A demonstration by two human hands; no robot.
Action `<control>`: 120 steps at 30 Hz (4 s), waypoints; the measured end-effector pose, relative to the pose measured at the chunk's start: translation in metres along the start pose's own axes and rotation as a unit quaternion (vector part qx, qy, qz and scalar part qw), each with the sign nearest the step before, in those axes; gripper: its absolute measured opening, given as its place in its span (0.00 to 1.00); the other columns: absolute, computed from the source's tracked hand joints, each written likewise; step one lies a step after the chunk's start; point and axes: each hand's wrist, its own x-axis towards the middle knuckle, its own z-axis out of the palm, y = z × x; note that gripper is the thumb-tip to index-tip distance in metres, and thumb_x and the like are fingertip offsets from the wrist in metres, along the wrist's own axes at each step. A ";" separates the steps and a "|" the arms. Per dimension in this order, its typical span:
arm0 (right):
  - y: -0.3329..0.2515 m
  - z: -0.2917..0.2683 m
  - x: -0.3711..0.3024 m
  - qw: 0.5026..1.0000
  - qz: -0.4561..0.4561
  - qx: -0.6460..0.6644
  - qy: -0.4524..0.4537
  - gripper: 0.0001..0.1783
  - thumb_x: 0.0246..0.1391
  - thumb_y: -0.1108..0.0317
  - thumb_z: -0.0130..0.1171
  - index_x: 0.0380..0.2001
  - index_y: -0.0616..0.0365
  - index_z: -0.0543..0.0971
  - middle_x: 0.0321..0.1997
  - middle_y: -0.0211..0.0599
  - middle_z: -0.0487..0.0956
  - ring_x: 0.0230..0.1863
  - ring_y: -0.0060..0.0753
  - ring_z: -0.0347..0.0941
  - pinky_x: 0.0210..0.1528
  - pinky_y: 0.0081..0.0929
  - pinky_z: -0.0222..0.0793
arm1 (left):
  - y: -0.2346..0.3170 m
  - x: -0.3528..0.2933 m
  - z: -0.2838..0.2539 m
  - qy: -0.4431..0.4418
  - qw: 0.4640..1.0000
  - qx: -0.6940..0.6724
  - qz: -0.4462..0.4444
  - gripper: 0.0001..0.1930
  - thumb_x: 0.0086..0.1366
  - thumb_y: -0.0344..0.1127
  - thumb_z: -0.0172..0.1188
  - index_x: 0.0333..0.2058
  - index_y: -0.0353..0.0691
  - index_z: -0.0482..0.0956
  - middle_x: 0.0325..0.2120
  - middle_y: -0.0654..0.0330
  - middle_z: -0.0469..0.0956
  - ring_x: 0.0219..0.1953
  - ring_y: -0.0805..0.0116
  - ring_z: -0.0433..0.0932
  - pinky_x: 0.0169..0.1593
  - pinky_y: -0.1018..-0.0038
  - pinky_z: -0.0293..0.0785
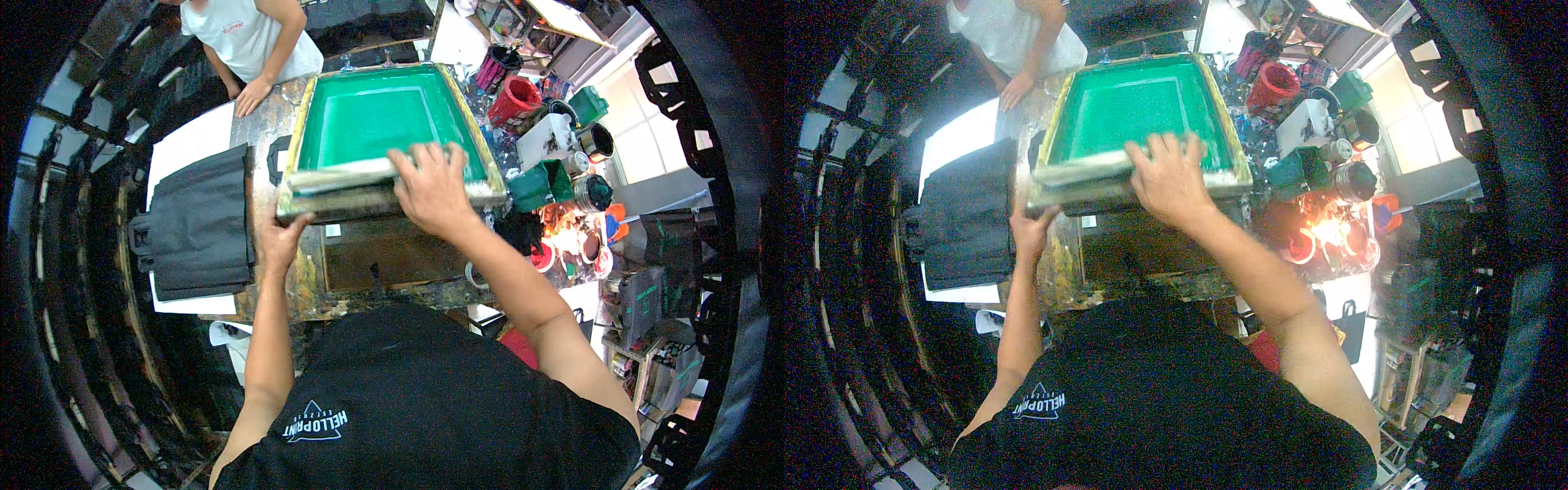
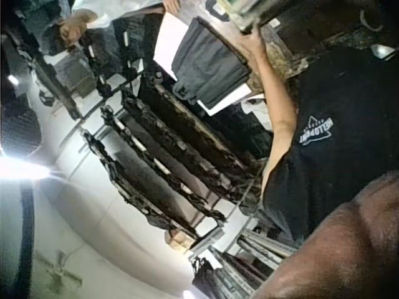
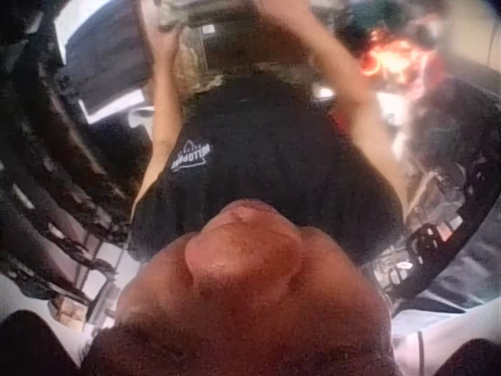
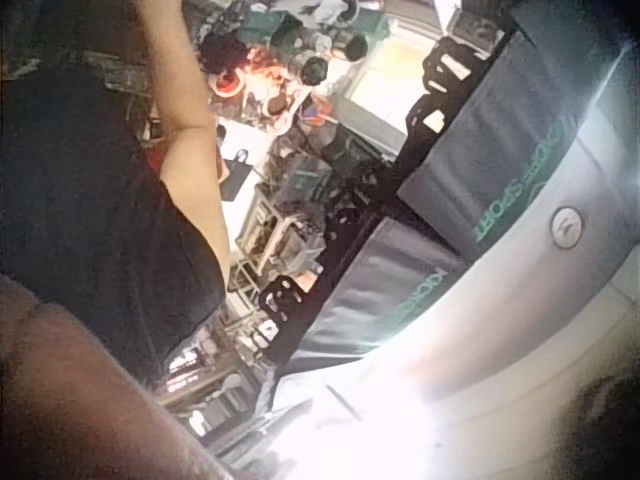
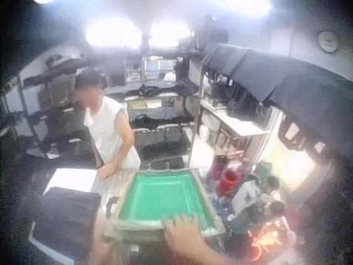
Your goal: The person is screen-printing logos onto black tote bags by placing a bag on the work surface, lowering a screen frame over it, and using a squeegee to spread green ink across the design.
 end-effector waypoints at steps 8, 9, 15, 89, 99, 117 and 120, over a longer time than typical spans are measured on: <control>0.035 -0.044 0.141 0.985 -0.036 -0.114 0.124 0.27 0.55 0.35 0.60 0.45 0.44 0.82 0.37 0.36 0.81 0.44 0.42 0.76 0.46 0.49 0.63 | 0.049 0.086 0.018 0.135 0.983 -0.053 0.113 0.29 0.67 0.36 0.69 0.62 0.32 0.71 0.52 0.56 0.79 0.52 0.68 0.77 0.57 0.70 0.72; 0.038 -0.045 0.148 0.985 -0.037 -0.114 0.124 0.28 0.55 0.34 0.60 0.45 0.44 0.82 0.37 0.37 0.81 0.45 0.42 0.77 0.45 0.49 0.63 | 0.030 0.092 0.022 0.152 0.974 -0.041 0.160 0.31 0.67 0.36 0.70 0.63 0.30 0.68 0.44 0.59 0.77 0.45 0.70 0.75 0.51 0.72 0.72; 0.040 -0.055 0.171 0.982 -0.044 -0.109 0.146 0.26 0.57 0.35 0.60 0.42 0.45 0.83 0.34 0.36 0.82 0.42 0.41 0.80 0.43 0.49 0.67 | -0.162 0.033 0.025 0.057 0.955 0.291 -0.030 0.48 0.59 0.51 0.75 0.65 0.24 0.61 0.54 0.35 0.73 0.58 0.44 0.73 0.61 0.56 0.69; 0.046 -0.061 0.195 0.991 0.011 -0.109 0.074 0.32 0.58 0.34 0.56 0.46 0.52 0.83 0.44 0.47 0.85 0.50 0.51 0.81 0.54 0.54 0.69 | -0.109 0.009 0.128 -0.191 0.844 0.492 0.097 0.27 0.79 0.50 0.41 0.65 0.39 0.71 0.59 0.46 0.77 0.55 0.47 0.80 0.59 0.51 0.74; 0.049 -0.056 0.193 0.987 -0.015 -0.109 0.116 0.33 0.59 0.32 0.54 0.48 0.51 0.84 0.44 0.46 0.86 0.51 0.49 0.81 0.55 0.55 0.67 | -0.056 -0.014 0.231 -0.313 0.913 0.262 0.023 0.43 0.71 0.68 0.46 0.71 0.38 0.62 0.69 0.40 0.63 0.70 0.41 0.63 0.72 0.52 0.57; 0.042 -0.073 0.204 0.994 -0.005 -0.045 0.102 0.36 0.61 0.33 0.52 0.35 0.61 0.83 0.37 0.54 0.83 0.47 0.56 0.78 0.56 0.51 0.67 | -0.107 -0.030 0.181 -0.351 0.802 0.456 0.158 0.57 0.56 0.87 0.42 0.75 0.55 0.55 0.78 0.51 0.44 0.77 0.33 0.39 0.71 0.26 0.31; 0.040 -0.074 0.201 0.994 0.000 -0.032 0.101 0.36 0.61 0.33 0.53 0.35 0.61 0.82 0.39 0.54 0.83 0.48 0.56 0.78 0.54 0.51 0.67 | -0.103 -0.038 0.193 -0.343 0.806 0.457 0.152 0.57 0.56 0.87 0.43 0.75 0.55 0.56 0.78 0.51 0.45 0.77 0.32 0.40 0.71 0.26 0.31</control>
